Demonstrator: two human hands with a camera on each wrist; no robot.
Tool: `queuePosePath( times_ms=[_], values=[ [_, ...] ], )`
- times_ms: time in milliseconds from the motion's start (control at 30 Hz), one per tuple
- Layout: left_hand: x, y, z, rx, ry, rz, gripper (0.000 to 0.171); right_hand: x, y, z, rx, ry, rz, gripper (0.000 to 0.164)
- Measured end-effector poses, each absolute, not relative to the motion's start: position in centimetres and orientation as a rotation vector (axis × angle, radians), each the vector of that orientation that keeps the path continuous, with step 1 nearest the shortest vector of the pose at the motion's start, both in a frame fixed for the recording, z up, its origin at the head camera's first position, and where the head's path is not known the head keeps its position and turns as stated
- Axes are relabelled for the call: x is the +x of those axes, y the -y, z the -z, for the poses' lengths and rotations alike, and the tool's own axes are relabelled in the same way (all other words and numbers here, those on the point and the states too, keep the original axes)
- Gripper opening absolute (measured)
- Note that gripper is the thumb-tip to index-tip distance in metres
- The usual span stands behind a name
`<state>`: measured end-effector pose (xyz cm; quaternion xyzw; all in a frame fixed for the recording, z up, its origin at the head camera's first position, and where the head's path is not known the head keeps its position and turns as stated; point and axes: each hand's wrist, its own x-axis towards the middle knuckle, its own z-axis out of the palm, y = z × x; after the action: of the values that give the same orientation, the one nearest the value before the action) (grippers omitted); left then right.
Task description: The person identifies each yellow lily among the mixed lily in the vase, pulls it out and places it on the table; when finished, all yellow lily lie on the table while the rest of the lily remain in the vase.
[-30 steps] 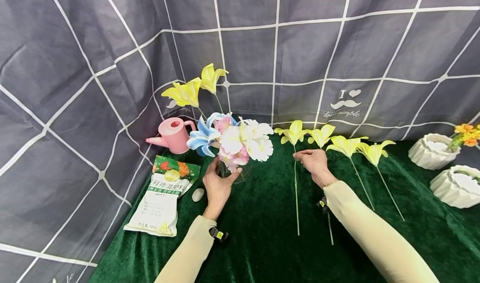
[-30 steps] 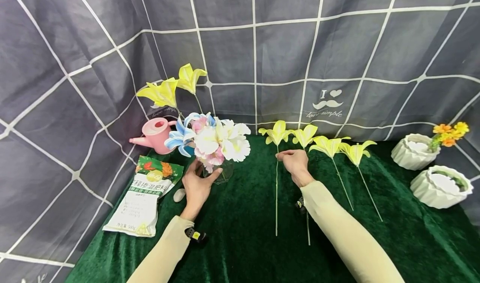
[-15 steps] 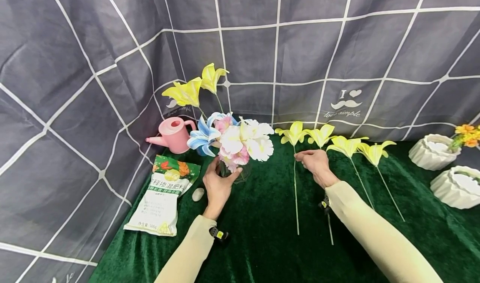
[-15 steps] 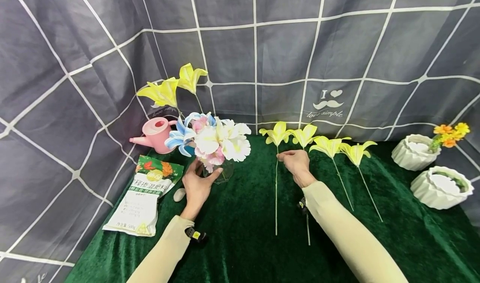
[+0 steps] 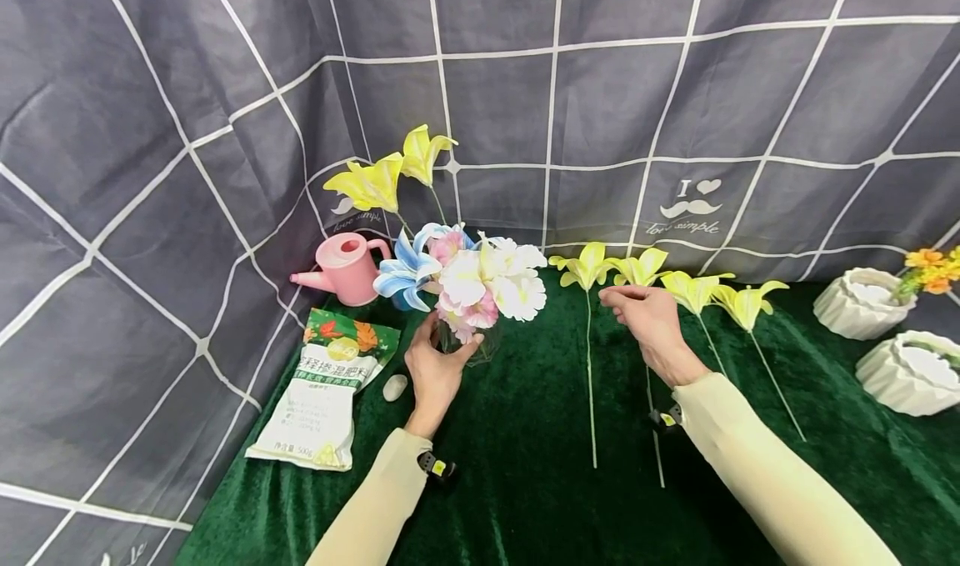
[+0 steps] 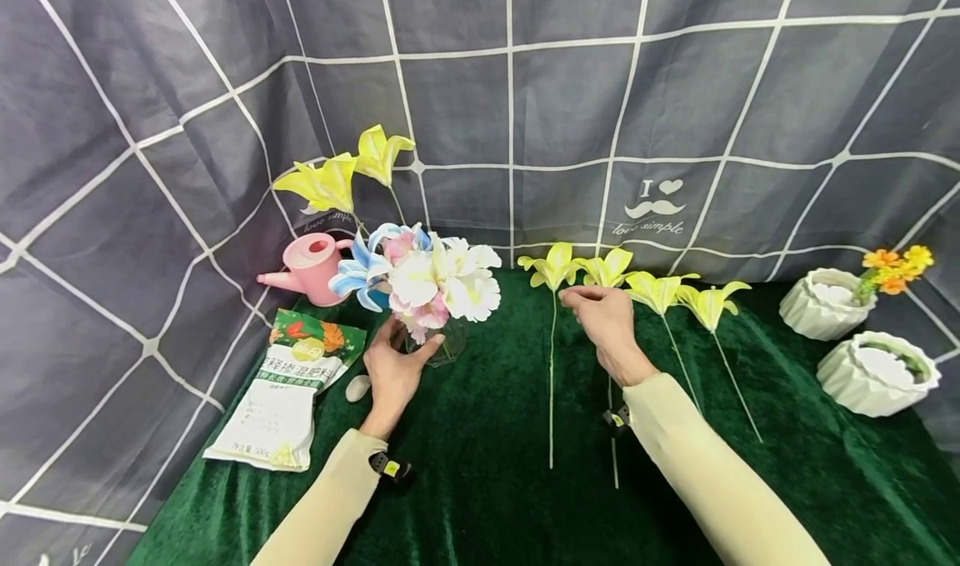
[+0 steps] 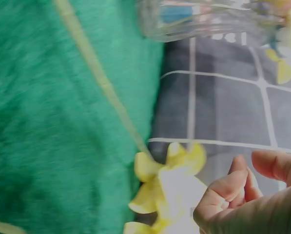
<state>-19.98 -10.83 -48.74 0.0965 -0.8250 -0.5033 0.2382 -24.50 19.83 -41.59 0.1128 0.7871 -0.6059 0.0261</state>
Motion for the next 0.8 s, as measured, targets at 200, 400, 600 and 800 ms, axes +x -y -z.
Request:
queuePosePath(
  times_ms=[200, 400, 600, 800],
  values=[
    [-20.1, 11.0, 48.8, 0.27, 2.253, 1.361, 0.08, -24.3, -18.8, 38.8, 0.276, -2.515, 1.936, 0.036],
    [-20.2, 11.0, 48.9, 0.27, 2.253, 1.348, 0.079, -24.3, -17.5, 36.0, 0.11, -2.554, 2.04, 0.035],
    [-20.2, 10.9, 48.9, 0.274, 2.261, 1.364, 0.079, -24.8, -15.6, 32.6, -0.042, -2.589, 2.072, 0.03],
    [-20.1, 11.0, 48.8, 0.267, 2.26, 1.357, 0.079, -26.2, -12.9, 29.6, -0.158, -2.64, 1.981, 0.031]
  ],
)
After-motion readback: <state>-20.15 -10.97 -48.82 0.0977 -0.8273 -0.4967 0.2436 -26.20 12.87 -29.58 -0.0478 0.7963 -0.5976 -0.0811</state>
